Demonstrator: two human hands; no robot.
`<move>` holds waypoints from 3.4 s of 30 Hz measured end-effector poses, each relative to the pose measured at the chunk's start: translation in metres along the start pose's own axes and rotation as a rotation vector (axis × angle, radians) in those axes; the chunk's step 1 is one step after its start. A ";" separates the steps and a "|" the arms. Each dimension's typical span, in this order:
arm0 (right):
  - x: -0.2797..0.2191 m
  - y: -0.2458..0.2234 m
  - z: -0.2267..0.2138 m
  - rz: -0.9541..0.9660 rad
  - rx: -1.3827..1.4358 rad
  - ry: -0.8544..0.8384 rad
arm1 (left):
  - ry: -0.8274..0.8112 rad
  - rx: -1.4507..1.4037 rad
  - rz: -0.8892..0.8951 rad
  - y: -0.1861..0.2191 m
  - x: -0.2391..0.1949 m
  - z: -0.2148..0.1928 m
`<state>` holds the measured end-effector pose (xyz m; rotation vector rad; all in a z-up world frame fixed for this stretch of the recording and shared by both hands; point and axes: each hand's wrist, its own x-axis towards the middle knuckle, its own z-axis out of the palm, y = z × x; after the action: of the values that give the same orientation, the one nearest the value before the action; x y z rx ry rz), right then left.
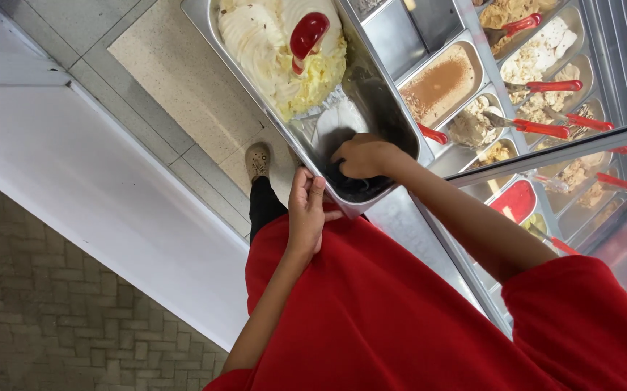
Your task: Washing a cleaning cloth in a sink and then using it along with tissues to wipe down the interior and frame of a gelato display freezer.
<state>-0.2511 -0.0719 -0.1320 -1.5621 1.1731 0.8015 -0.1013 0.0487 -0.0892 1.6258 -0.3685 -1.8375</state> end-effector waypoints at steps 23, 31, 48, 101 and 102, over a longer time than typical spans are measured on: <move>-0.067 0.003 0.049 -0.120 -0.189 0.404 | -0.107 -0.254 0.029 -0.011 -0.005 0.001; -0.121 0.025 -0.056 -0.579 0.723 0.272 | -0.246 -0.237 0.022 -0.006 0.009 -0.022; -0.003 -0.005 0.042 0.072 -0.340 0.365 | 0.389 -0.607 0.532 0.021 0.080 0.032; -0.113 -0.037 0.002 -0.582 1.033 0.471 | -0.028 -0.917 0.326 0.000 0.098 -0.005; -0.110 -0.049 -0.012 -0.585 1.026 0.472 | -0.029 -0.922 0.331 0.015 0.083 -0.001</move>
<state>-0.2401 -0.0481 -0.0138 -1.0892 1.0740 -0.5428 -0.0983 -0.0143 -0.1452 0.8366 0.1870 -1.4370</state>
